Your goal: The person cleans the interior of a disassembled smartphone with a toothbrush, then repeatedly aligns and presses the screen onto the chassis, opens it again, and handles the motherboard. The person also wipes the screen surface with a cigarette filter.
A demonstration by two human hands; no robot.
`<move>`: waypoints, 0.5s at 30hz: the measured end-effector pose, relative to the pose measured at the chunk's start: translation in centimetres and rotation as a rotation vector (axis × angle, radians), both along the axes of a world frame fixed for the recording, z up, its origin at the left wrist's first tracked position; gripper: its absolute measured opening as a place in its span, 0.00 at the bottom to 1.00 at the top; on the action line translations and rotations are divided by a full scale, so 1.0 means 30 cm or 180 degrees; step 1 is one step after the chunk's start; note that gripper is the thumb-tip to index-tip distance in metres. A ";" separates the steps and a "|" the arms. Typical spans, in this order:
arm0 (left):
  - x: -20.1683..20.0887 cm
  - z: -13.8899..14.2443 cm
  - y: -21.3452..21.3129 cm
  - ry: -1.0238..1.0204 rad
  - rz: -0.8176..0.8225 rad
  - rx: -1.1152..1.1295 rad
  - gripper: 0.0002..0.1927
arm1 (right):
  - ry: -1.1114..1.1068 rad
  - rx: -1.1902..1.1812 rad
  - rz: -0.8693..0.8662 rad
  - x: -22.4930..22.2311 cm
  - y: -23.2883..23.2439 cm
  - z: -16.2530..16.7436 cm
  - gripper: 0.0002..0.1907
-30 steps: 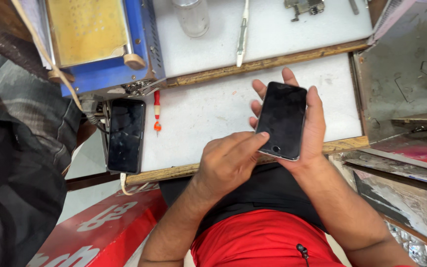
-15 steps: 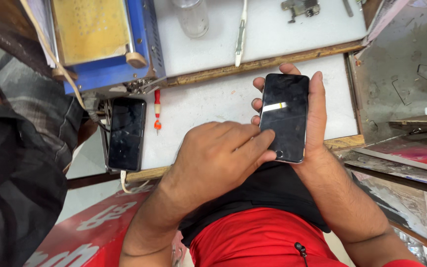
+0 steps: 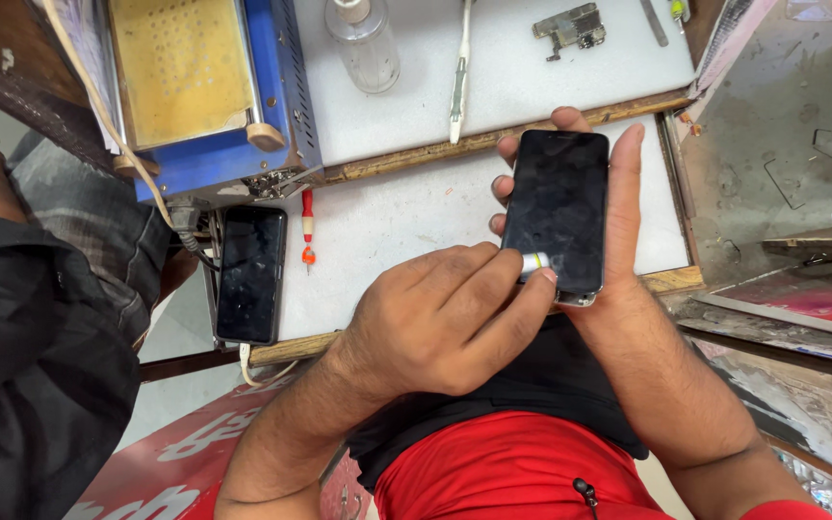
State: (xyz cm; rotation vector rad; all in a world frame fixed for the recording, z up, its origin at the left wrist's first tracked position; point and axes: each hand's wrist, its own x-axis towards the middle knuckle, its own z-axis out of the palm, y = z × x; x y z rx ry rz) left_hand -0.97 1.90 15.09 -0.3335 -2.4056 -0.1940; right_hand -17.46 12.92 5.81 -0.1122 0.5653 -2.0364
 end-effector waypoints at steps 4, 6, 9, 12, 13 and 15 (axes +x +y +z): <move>-0.008 -0.003 0.005 0.0036 -0.0022 0.0273 0.14 | -0.0125 -0.0175 0.0106 0.010 0.008 -0.002 0.33; -0.012 -0.001 0.006 0.0109 -0.0036 0.0383 0.13 | -0.0080 -0.0228 0.0113 0.012 0.008 -0.005 0.34; -0.021 0.009 0.008 0.0251 0.0018 0.0549 0.13 | -0.0123 -0.0281 0.0170 0.015 0.008 -0.013 0.34; -0.028 0.020 0.009 0.0300 0.0166 0.0618 0.13 | -0.0250 -0.0365 0.0236 0.010 0.008 -0.022 0.33; -0.034 0.020 0.009 0.0349 0.0186 0.0664 0.14 | -0.0333 -0.0416 0.0271 0.008 0.009 -0.025 0.32; -0.040 0.014 0.011 0.0433 0.0230 0.0774 0.15 | -0.0521 -0.0539 0.0349 0.000 0.009 -0.031 0.32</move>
